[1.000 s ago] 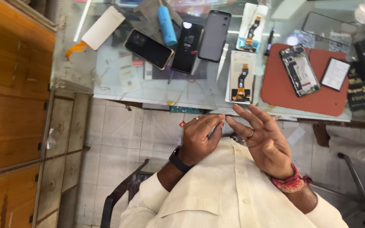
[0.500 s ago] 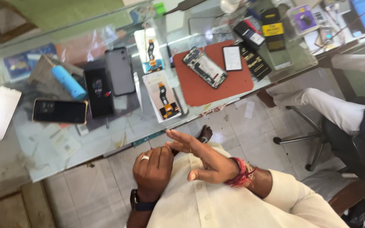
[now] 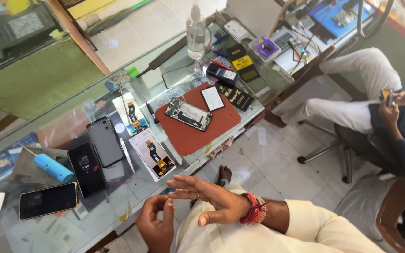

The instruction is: The person disassembles a smartphone, removes the old battery, and prepares the chassis for reassembly. They apply adhesive to the phone's frame and handle a new battery and flex cable, placing components on the workbench.

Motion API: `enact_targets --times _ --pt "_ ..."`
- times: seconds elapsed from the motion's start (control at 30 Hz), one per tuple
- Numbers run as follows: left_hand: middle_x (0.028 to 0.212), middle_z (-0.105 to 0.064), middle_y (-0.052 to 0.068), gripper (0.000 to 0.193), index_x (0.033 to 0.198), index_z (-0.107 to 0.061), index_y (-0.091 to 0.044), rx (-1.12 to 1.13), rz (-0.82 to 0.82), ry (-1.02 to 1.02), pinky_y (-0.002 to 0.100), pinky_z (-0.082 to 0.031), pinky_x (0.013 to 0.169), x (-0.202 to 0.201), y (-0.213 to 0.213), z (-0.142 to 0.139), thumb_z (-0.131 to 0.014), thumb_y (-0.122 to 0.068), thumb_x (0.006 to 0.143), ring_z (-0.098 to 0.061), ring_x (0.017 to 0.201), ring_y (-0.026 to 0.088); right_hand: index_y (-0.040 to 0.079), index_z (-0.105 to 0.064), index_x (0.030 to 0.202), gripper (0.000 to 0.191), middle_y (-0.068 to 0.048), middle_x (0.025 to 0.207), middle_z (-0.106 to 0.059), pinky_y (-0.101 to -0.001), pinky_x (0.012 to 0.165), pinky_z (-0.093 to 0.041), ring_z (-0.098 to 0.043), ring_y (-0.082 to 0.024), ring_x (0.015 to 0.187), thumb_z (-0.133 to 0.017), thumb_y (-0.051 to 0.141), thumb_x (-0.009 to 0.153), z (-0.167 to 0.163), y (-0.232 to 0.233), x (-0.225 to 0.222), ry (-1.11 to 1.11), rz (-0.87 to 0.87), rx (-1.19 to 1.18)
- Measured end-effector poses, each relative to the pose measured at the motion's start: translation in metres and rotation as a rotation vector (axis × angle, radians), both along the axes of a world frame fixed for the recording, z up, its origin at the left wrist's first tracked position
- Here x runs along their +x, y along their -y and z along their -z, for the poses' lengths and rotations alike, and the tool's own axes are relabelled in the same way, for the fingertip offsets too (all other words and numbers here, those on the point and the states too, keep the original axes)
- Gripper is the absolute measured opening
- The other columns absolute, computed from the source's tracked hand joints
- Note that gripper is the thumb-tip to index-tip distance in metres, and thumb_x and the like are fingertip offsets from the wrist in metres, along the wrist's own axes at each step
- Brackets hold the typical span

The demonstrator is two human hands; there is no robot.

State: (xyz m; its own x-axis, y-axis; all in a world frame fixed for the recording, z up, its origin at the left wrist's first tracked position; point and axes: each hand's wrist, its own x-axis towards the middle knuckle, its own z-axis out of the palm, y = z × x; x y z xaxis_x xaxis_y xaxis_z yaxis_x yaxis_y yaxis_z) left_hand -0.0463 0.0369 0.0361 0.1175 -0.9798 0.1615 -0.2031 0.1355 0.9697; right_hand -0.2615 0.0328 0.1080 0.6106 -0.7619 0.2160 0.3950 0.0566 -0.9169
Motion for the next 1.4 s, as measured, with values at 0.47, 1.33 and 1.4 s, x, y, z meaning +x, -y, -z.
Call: enact_targets --times 0.47,1.33,1.4 --pt "0.076 -0.073 0.007 0.015 0.103 -0.074 0.004 0.073 0.042 -0.027 0.024 -0.058 0.060 -0.022 -0.005 -0.009 -0.061 -0.003 0.099 -0.069 0.065 0.011 -0.002 -0.016 0.166 0.108 -0.021 0.159 -0.048 -0.0532 0.139 -0.024 -0.046 -0.034 0.154 -0.078 0.044 0.091 -0.011 -0.009 -0.013 -0.498 0.144 -0.488" --pt "0.068 -0.057 0.007 0.025 0.075 -0.055 -0.004 0.001 0.499 -0.415 0.033 -0.043 0.060 0.024 -0.018 -0.019 -0.060 -0.009 0.100 -0.053 0.061 0.019 -0.001 -0.052 0.144 0.061 -0.016 0.127 -0.069 -0.0368 0.106 -0.053 -0.067 -0.025 0.121 -0.073 -0.006 0.087 0.027 0.015 -0.008 -0.322 0.469 -0.174" --pt "0.066 -0.062 0.012 0.020 0.071 -0.058 -0.006 -0.283 0.407 0.490 0.042 -0.047 0.057 0.025 -0.014 -0.029 -0.068 -0.014 0.087 -0.060 0.060 0.032 0.001 -0.069 0.118 0.036 -0.010 0.105 -0.078 -0.0317 0.086 -0.060 -0.075 -0.018 0.097 -0.077 -0.006 0.084 0.033 0.023 -0.019 -0.474 0.591 -0.140"
